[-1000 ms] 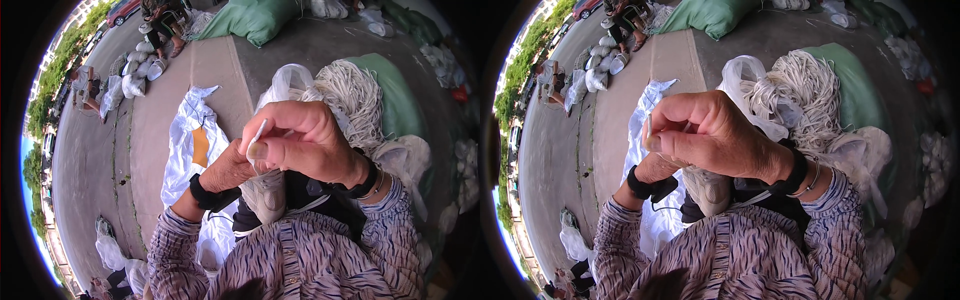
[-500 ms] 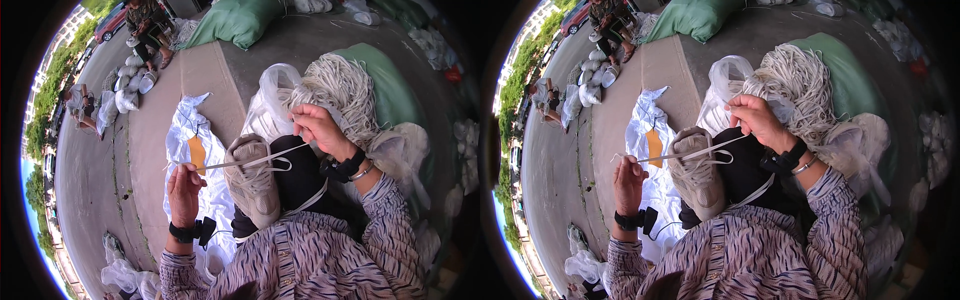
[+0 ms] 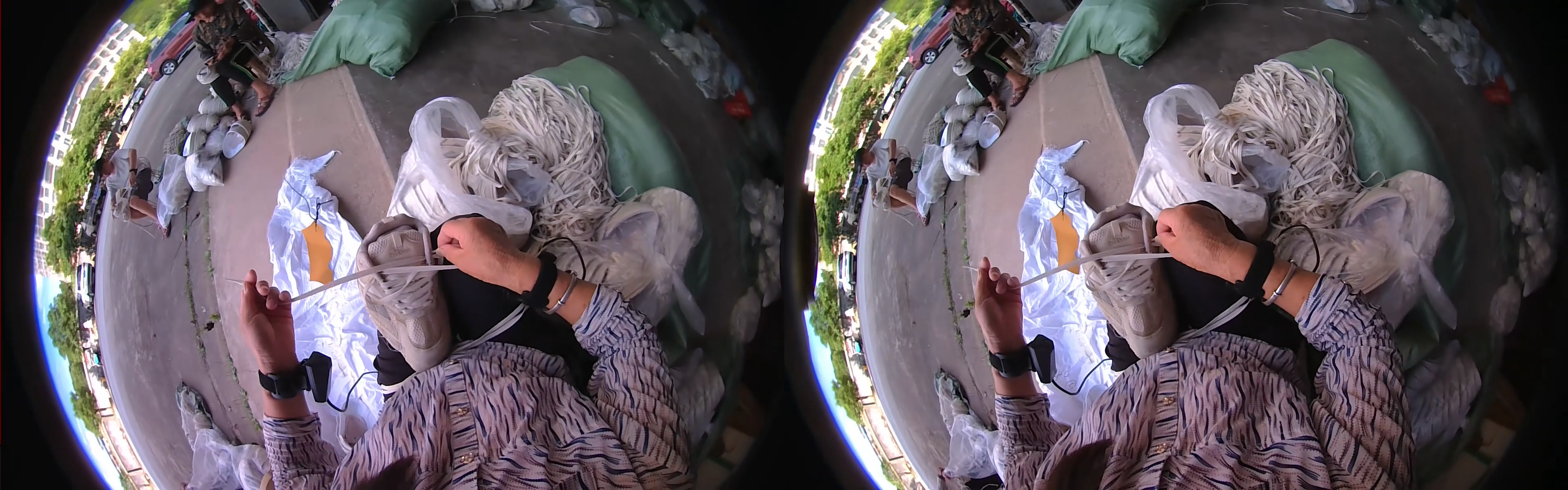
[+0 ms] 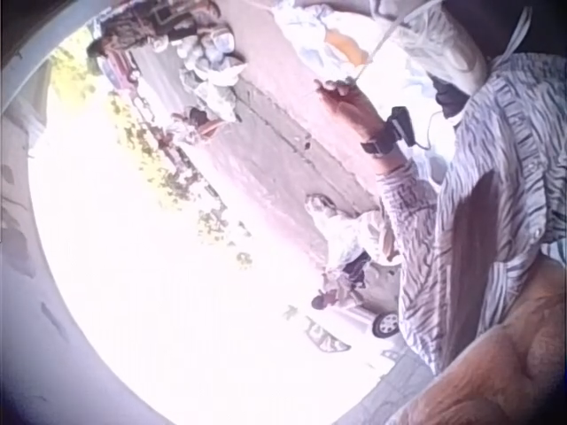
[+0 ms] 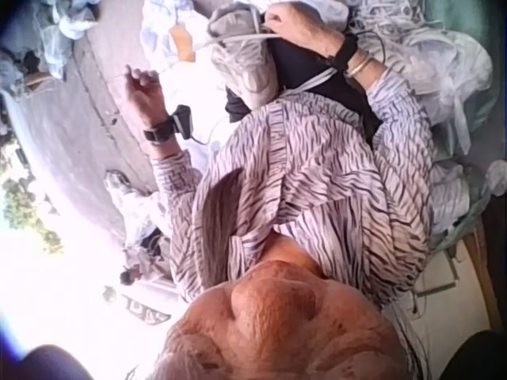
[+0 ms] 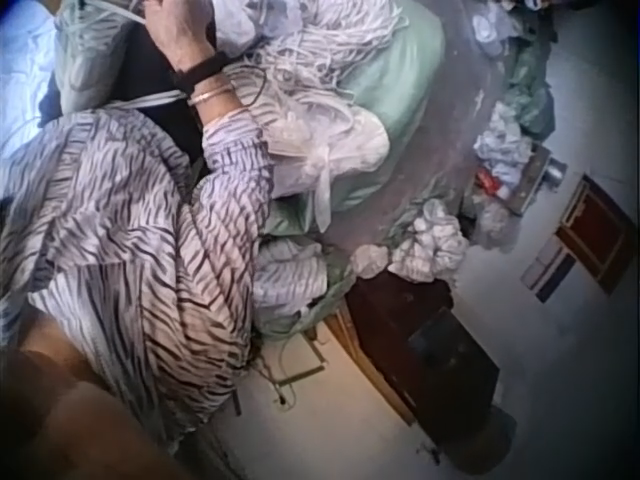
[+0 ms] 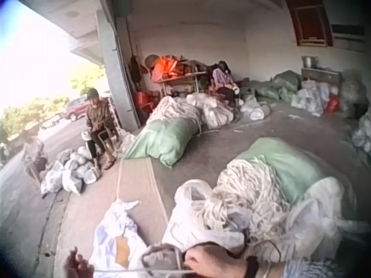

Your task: The recorder is lacing a white sneaker while sitting on a step.

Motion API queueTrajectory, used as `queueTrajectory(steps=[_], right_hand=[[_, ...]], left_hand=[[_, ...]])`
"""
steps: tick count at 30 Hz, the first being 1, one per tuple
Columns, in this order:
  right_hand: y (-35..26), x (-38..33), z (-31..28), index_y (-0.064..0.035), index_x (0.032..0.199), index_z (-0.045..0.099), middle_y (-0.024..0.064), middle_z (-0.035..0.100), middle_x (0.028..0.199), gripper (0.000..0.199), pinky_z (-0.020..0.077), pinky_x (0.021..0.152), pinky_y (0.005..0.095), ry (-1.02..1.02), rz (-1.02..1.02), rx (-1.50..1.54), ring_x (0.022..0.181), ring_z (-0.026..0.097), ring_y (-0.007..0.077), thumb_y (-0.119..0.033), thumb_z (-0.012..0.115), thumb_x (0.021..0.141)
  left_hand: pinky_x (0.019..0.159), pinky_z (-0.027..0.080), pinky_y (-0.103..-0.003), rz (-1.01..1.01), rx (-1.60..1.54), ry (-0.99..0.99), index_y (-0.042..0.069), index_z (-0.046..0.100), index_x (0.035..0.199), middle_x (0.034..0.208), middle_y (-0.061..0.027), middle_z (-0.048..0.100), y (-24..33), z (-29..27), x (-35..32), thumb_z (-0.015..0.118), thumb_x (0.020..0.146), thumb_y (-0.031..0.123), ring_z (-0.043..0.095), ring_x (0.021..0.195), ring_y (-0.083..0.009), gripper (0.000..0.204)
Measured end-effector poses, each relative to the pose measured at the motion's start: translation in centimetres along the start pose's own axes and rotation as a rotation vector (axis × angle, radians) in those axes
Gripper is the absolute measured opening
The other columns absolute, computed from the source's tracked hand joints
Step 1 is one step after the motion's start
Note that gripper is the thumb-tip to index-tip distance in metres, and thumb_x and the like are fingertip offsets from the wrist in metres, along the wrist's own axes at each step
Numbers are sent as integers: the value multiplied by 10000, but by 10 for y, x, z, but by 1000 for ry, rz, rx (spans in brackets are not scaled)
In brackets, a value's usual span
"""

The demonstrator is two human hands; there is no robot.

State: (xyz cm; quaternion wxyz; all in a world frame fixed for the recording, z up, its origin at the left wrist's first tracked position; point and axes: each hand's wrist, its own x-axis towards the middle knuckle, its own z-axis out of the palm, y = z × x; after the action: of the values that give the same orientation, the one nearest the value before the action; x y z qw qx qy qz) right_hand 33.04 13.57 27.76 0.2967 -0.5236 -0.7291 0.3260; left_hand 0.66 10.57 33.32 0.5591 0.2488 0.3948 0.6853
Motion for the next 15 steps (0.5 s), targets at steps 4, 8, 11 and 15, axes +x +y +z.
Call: queueTrajectory(steps=[4, 8, 11, 15], right_hand=[[1, 3, 2, -33, 750, 615, 112, 628, 695, 89, 467, 592, 352, 5, 30, -24, 664, 624, 268, -119, 625, 771], [1, 3, 7, -37, 745, 610, 115, 625, 694, 92, 466, 587, 362, 67, -30, 10, 668, 624, 282, -123, 636, 768], [-3, 2, 11, -31, 768, 613, 130, 627, 722, 57, 475, 611, 378, 95, -118, -172, 701, 619, 309, -87, 607, 779], [-4, 7, 9, -32, 780, 617, 135, 634, 758, 60, 478, 632, 385, 43, -261, -145, 722, 623, 305, -85, 588, 787]], left_hand=[[459, 307, -181, -72, 367, -46, 78, 547, 1028, 615, 49, 461, -5, 12, -10, 416, 983, 223, 321, 476, -24, 201], [445, 286, -176, -32, 771, -236, 42, 576, 956, 722, 4, 558, -40, 24, -22, 442, 979, 206, 363, 491, -14, 213], [554, 364, -187, -161, 805, -252, 11, 572, 950, 791, -9, 590, -52, 26, -27, 475, 967, 189, 440, 602, -28, 204], [605, 395, -186, -91, 802, -365, -3, 599, 859, 736, -4, 582, -58, 26, -25, 503, 957, 201, 487, 661, -52, 245]])
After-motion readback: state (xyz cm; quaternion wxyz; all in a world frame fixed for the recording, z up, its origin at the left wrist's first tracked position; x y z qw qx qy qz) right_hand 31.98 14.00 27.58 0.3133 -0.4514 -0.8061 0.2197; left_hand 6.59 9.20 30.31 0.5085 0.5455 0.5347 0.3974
